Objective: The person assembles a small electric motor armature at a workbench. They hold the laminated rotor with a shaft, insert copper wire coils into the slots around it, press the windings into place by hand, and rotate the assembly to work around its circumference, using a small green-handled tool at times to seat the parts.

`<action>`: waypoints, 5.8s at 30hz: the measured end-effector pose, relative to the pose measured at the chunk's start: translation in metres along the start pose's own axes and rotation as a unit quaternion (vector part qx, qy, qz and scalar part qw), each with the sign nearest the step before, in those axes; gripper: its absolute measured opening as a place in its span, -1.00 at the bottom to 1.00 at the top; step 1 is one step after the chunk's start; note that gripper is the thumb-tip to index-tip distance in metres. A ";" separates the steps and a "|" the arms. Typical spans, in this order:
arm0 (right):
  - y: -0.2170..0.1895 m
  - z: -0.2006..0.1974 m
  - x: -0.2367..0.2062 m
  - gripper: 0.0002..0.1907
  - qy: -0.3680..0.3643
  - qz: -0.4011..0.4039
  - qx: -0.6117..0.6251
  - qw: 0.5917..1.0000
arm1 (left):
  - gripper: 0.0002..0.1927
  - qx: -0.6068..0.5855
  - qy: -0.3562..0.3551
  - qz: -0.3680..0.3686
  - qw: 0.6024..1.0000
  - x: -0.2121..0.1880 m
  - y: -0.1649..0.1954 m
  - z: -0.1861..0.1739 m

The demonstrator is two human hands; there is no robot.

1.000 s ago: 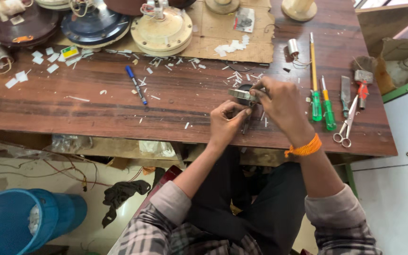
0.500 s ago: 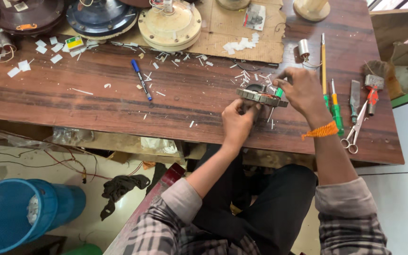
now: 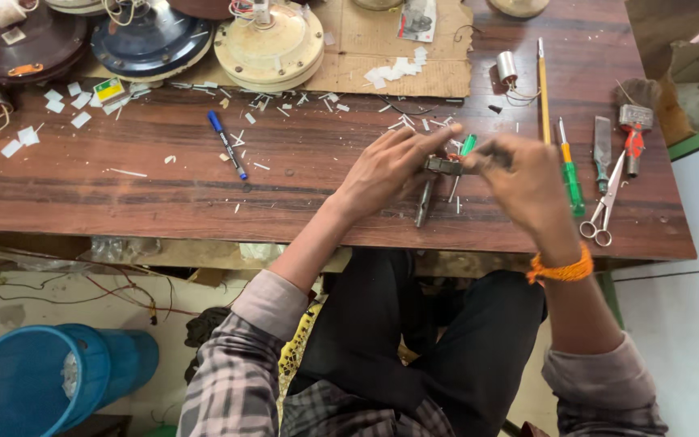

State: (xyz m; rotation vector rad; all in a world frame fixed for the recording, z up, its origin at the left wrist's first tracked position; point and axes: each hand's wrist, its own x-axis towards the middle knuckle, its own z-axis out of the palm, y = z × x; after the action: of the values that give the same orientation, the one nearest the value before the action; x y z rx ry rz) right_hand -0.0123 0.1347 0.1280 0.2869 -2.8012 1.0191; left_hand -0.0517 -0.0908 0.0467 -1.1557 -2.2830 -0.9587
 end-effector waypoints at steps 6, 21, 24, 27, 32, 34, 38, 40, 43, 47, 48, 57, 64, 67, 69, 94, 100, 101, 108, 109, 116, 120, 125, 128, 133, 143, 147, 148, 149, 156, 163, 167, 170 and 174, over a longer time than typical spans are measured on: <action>0.002 0.032 -0.030 -0.86 0.009 -0.088 -0.021 0.996 | -0.03 -0.011 0.012 0.018 1.000 0.004 0.007 -0.006; 0.030 0.079 -0.071 -0.90 0.100 -0.130 -0.002 0.987 | -0.62 0.132 -0.027 0.108 0.985 -0.019 0.020 -0.016; 0.022 0.066 -0.081 -0.88 0.077 -0.156 0.034 0.984 | -0.63 0.234 0.053 0.141 0.960 -0.028 0.022 -0.010; 0.013 0.052 -0.088 -0.84 0.088 -0.119 -0.020 0.989 | -0.68 0.255 0.089 0.120 0.956 -0.038 0.023 0.001; 0.000 0.031 -0.082 -0.87 0.073 -0.169 -0.038 0.982 | -0.80 0.157 0.079 0.020 0.984 -0.047 0.029 0.014; -0.007 0.026 -0.072 -0.87 0.067 -0.181 -0.042 0.980 | -0.82 0.039 0.137 -0.070 0.987 -0.047 0.037 0.021; -0.020 0.023 -0.034 -0.86 0.054 -0.146 -0.059 0.986 | -0.86 -0.186 0.229 -0.243 0.924 -0.039 0.052 0.036; -0.025 0.026 -0.016 -0.84 0.048 -0.118 -0.064 0.990 | -0.88 -0.261 0.251 -0.283 0.888 -0.036 0.055 0.041; -0.026 0.033 0.008 -0.82 0.038 -0.086 -0.053 0.994 | -0.88 -0.371 0.277 -0.318 0.827 -0.035 0.056 0.045; -0.008 0.040 0.034 -0.82 -0.002 -0.040 -0.014 0.999 | -0.87 -0.475 0.279 -0.383 0.741 -0.034 0.055 0.045; -0.001 0.040 0.039 -0.82 -0.009 -0.027 -0.006 1.000 | -0.87 -0.482 0.275 -0.401 0.729 -0.033 0.055 0.045; 0.040 0.035 0.054 -0.79 0.039 0.044 -0.053 0.997 | -0.89 -0.265 0.336 -0.364 0.827 -0.020 0.062 0.048; 0.037 0.013 0.036 -0.82 0.087 0.054 -0.028 0.994 | -0.22 0.086 0.155 0.005 0.984 -0.018 0.028 0.007; 0.019 -0.008 0.024 -0.82 0.065 0.081 0.013 0.995 | -0.07 0.046 0.043 0.029 0.998 -0.004 0.002 -0.004; 0.005 -0.015 0.013 -0.82 0.038 0.107 0.065 0.991 | -0.04 0.015 0.034 0.026 0.999 -0.002 -0.004 -0.005; 0.028 0.068 -0.045 -0.92 0.079 -0.121 -0.159 0.977 | -0.22 -0.009 0.003 -0.037 0.999 0.004 0.002 -0.008; 0.041 0.083 -0.052 -0.90 0.107 -0.130 -0.097 0.981 | -0.40 0.152 -0.004 0.110 0.982 -0.012 0.012 -0.013; 0.041 0.083 -0.055 -0.90 0.108 -0.131 -0.073 0.983 | -0.43 0.176 -0.003 0.121 0.977 -0.015 0.013 -0.012; 0.030 0.064 -0.071 -0.87 0.082 -0.151 0.057 0.983 | -0.69 0.292 0.084 0.184 0.935 -0.020 0.016 0.003; 0.026 0.058 -0.073 -0.86 0.073 -0.149 0.040 0.985 | -0.71 0.291 0.082 0.185 0.935 -0.020 0.015 0.002; -0.007 0.011 -0.074 -0.87 0.015 -0.147 -0.035 0.988 | -0.85 0.220 0.066 0.115 0.966 -0.030 0.021 0.003; -0.024 0.012 -0.043 -0.87 0.036 -0.172 -0.023 0.984 | -0.86 0.037 0.135 -0.073 0.987 -0.034 0.038 0.016; -0.028 0.022 0.005 -0.84 0.036 -0.116 -0.047 0.992 | -0.83 -0.082 0.213 -0.210 0.951 -0.034 0.046 0.027; -0.017 0.029 0.028 -0.82 0.014 -0.063 -0.069 0.996 | -0.82 -0.089 0.229 -0.244 0.938 -0.032 0.046 0.030; 0.021 0.038 0.052 -0.80 -0.011 -0.017 -0.072 0.997 | -0.85 0.003 0.225 -0.219 0.950 -0.031 0.055 0.024; 0.035 0.008 0.029 -0.83 0.044 0.054 -0.021 0.997 | -0.02 0.054 0.018 0.034 0.998 -0.004 0.003 -0.014; 0.006 -0.010 0.007 -0.84 0.016 0.091 0.041 0.995 | -0.03 -0.025 0.036 0.025 0.999 0.001 -0.007 -0.003; 0.001 -0.009 0.001 -0.85 0.011 0.070 0.027 0.997 | -0.03 -0.025 0.031 0.019 0.999 0.001 -0.009 -0.002; -0.003 -0.007 -0.005 -0.85 0.005 0.049 0.013 0.999 | -0.03 -0.025 0.026 0.012 0.999 0.000 -0.010 -0.002; 0.005 0.040 -0.037 -0.86 0.029 -0.091 -0.104 0.990 | -0.05 -0.015 0.013 -0.029 0.999 0.002 -0.005 -0.006; 0.039 0.081 -0.063 -0.91 0.065 -0.096 -0.090 0.989 | -0.02 -0.046 -0.017 -0.039 0.998 0.001 0.005 -0.015; 0.042 0.094 -0.074 -0.85 0.093 -0.096 -0.010 0.991 | -0.17 -0.031 -0.012 -0.047 0.998 -0.009 0.012 -0.009; 0.033 0.093 -0.080 -0.86 0.104 -0.096 0.024 0.990 | -0.27 0.130 -0.011 0.056 0.990 -0.023 0.020 -0.003; 0.017 0.077 -0.094 -0.86 0.084 -0.097 0.041 0.991 | -0.42 0.233 -0.006 0.103 0.967 -0.039 0.022 0.002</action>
State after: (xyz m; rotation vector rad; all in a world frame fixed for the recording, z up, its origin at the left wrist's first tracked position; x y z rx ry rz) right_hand 0.0690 0.1099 0.0399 0.4521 -2.5292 1.0605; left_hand -0.0113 -0.1010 0.0302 -1.1528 -2.1771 -0.3115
